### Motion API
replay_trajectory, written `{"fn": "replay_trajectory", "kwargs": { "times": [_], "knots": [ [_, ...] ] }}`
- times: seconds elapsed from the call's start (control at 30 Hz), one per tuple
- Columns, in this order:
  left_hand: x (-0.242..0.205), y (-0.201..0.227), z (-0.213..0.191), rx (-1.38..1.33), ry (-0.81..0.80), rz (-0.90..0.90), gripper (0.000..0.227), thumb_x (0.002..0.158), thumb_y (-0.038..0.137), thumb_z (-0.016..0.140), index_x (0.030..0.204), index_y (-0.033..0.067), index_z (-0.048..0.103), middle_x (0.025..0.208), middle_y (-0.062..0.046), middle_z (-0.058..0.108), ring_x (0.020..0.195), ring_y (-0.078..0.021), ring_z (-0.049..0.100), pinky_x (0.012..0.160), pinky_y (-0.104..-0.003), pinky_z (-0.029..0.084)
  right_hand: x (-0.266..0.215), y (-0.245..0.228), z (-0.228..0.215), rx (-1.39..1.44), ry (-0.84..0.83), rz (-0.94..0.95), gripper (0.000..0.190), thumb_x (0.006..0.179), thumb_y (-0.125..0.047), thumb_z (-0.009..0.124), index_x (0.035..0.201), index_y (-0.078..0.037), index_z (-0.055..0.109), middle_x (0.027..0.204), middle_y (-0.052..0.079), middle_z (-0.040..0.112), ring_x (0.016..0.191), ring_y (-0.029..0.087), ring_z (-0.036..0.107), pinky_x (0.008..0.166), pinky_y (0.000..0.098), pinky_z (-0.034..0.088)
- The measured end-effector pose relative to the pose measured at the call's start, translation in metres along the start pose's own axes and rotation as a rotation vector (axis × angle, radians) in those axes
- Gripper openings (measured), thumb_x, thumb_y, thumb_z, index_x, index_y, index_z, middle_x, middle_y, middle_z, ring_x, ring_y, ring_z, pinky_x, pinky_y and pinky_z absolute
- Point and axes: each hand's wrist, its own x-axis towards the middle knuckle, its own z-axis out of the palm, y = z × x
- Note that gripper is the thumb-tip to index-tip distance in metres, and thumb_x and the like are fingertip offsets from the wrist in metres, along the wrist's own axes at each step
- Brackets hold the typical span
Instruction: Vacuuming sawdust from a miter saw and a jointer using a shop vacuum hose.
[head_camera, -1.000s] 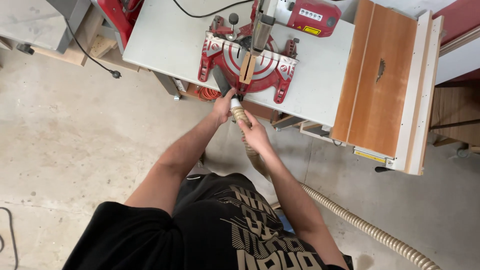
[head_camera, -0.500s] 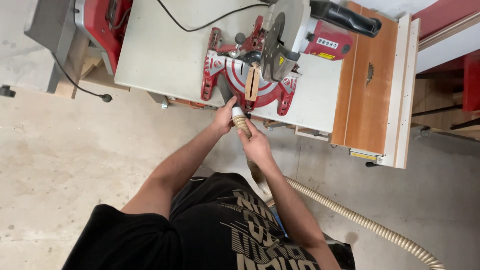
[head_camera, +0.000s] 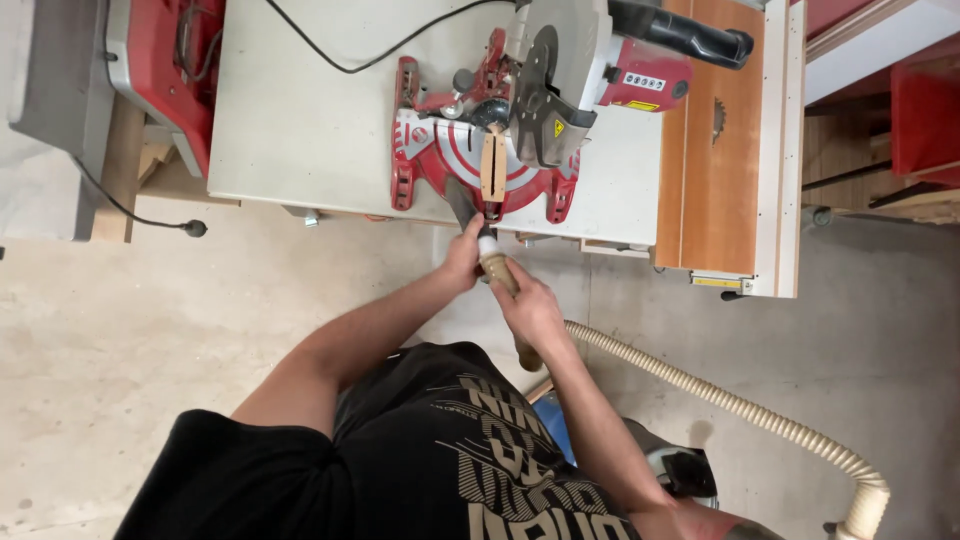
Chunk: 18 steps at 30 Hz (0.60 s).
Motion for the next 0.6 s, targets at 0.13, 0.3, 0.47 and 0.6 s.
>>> {"fn": "replay_trajectory", "kwargs": {
  "times": [0.13, 0.3, 0.47, 0.6],
  "knots": [
    [-0.04, -0.03, 0.025, 0.135, -0.064, -0.094, 0.088, 0.087, 0.061, 0.074, 0.133, -0.01, 0.053, 0.121, -0.027, 0.064, 0.111, -0.0409, 0.068, 0.087, -0.058, 0.058, -0.048, 0.028, -0.014, 0.102, 0.041, 0.129, 0.063, 0.091, -0.056, 0.062, 0.148, -0.033, 0.054, 0.126, 0.018, 0.069, 0.122, 0.035, 0.065, 0.106, 0.0474, 0.051],
    [-0.061, -0.034, 0.074, 0.478, -0.216, -0.073, 0.095, 0.082, 0.069, 0.076, 0.138, -0.0044, 0.054, 0.13, -0.026, 0.061, 0.119, -0.0406, 0.065, 0.085, -0.06, 0.061, -0.067, 0.054, -0.019, 0.392, 0.184, 0.226, 0.06, 0.093, -0.041, 0.062, 0.149, -0.018, 0.053, 0.085, 0.011, 0.077, 0.073, 0.021, 0.077, 0.076, 0.0397, 0.059],
    [0.0, -0.048, 0.112, 0.53, -0.254, -0.019, 0.091, 0.087, 0.065, 0.073, 0.136, -0.0088, 0.052, 0.123, -0.029, 0.06, 0.107, -0.0449, 0.068, 0.075, -0.06, 0.062, -0.007, 0.075, -0.03, 0.427, 0.25, 0.177, 0.062, 0.096, -0.045, 0.06, 0.149, -0.013, 0.055, 0.078, 0.011, 0.074, 0.072, 0.023, 0.076, 0.076, 0.0418, 0.058],
    [0.037, -0.056, 0.126, 0.507, -0.188, 0.084, 0.092, 0.09, 0.065, 0.069, 0.136, -0.0127, 0.05, 0.125, -0.033, 0.058, 0.113, -0.0506, 0.064, 0.077, -0.067, 0.059, 0.043, 0.111, -0.025, 0.312, 0.297, 0.133, 0.058, 0.092, -0.049, 0.064, 0.144, -0.023, 0.06, 0.125, 0.023, 0.071, 0.12, 0.039, 0.066, 0.102, 0.0496, 0.054]
  ]
}}
